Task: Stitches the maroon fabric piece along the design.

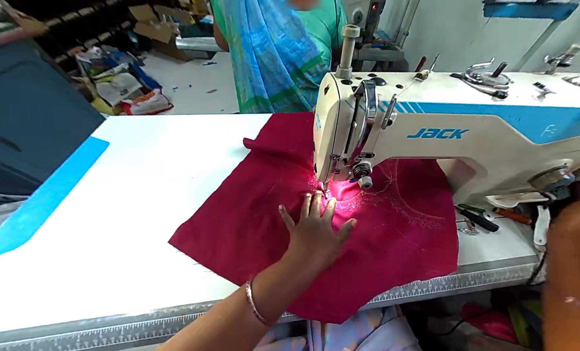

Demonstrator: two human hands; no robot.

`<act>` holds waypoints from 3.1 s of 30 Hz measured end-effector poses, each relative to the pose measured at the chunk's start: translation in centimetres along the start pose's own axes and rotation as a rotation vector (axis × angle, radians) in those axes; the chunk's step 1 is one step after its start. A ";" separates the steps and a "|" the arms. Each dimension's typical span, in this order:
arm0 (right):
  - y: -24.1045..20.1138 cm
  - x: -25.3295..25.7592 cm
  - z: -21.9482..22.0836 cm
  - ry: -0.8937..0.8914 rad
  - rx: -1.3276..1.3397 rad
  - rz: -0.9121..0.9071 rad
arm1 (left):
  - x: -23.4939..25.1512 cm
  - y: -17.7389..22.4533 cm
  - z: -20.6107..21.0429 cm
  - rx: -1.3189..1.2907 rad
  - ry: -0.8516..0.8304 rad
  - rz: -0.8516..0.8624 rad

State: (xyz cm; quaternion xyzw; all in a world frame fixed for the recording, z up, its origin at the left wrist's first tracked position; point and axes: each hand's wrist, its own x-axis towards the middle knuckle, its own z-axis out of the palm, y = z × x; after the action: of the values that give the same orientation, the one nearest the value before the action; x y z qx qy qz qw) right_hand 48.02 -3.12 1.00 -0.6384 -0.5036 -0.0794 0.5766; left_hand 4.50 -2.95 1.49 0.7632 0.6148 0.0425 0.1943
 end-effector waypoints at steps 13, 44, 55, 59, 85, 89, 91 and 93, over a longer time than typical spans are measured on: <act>-15.2 -4.2 12.4 -0.792 -0.559 0.187 | 0.1 1.6 1.5 0.070 0.007 -0.110; -18.5 -4.9 14.2 -0.908 -0.368 -0.186 | 0.2 -1.3 0.6 0.075 -0.022 0.062; -23.5 -12.8 4.6 -0.844 -0.262 -0.010 | 4.5 -10.0 -2.6 0.238 0.052 0.776; -23.7 -15.5 3.4 -0.906 -0.378 0.014 | 2.5 -7.7 -3.0 0.144 0.026 0.569; -20.8 -11.0 13.8 -1.255 -0.240 -0.045 | 0.7 -6.1 -1.7 0.125 -0.100 0.323; -20.8 -10.9 13.9 -1.254 -0.217 -0.034 | 0.7 -5.9 -1.9 0.128 -0.125 0.307; -20.8 -10.9 13.9 -1.257 -0.214 -0.032 | 0.7 -5.8 -1.9 0.126 -0.126 0.308; -20.9 -10.7 13.8 -1.274 -0.218 -0.019 | 0.7 -5.8 -1.8 0.126 -0.123 0.309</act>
State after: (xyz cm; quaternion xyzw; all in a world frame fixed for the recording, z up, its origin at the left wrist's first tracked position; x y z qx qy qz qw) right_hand 20.89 -1.34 2.97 -0.6110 -0.7419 0.2591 0.0960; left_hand -1.17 -0.85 0.98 0.8604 0.4786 -0.0137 0.1744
